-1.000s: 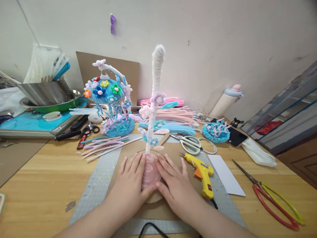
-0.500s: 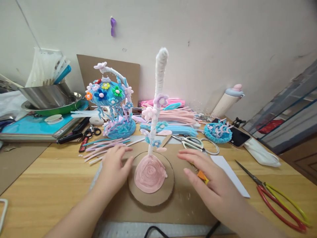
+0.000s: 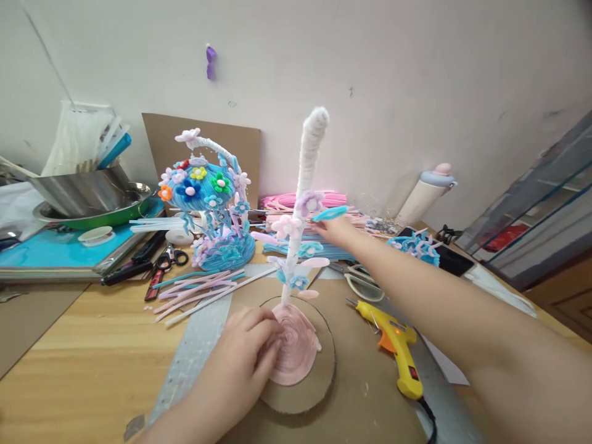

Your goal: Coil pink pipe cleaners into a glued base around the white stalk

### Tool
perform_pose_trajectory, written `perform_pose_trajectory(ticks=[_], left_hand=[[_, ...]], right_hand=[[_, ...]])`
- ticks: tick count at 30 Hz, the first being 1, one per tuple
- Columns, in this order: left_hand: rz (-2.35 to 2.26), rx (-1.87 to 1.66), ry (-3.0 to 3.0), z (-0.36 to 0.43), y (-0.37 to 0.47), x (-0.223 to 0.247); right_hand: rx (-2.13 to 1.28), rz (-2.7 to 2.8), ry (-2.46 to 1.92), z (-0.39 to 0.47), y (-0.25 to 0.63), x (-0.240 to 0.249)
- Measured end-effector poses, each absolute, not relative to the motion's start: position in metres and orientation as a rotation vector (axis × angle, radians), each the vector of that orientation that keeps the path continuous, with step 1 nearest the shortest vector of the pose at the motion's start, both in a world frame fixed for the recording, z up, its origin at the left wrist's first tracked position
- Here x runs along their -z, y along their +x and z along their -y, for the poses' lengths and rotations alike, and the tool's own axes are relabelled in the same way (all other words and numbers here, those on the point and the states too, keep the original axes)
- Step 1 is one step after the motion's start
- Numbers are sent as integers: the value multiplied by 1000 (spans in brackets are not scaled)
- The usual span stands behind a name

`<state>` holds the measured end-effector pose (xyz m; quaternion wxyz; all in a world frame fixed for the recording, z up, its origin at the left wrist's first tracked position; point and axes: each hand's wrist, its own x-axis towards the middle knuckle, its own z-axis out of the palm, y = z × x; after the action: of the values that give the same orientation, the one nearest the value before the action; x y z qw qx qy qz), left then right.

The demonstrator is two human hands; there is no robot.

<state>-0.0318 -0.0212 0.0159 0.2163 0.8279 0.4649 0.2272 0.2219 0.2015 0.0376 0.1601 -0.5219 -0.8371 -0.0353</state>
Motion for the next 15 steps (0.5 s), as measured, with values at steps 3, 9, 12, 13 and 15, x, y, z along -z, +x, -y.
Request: perform_pose_trajectory(ticks=[3, 9, 12, 13, 15], left_hand=[[-1286, -637, 2268, 22, -31, -17], [-1271, -644, 2254, 23, -30, -16], [-1262, -632, 2253, 23, -29, -15], [-1263, -626, 2252, 23, -28, -15], [-1265, -615, 2252, 23, -28, -15]], right_hand=[[105, 2404, -1496, -212, 214, -29], [70, 2372, -1584, -224, 216, -21], [24, 2390, -1618, -227, 219, -20], [5, 2404, -1623, -228, 219, -19], [-29, 2425, -1626, -228, 218, -19]])
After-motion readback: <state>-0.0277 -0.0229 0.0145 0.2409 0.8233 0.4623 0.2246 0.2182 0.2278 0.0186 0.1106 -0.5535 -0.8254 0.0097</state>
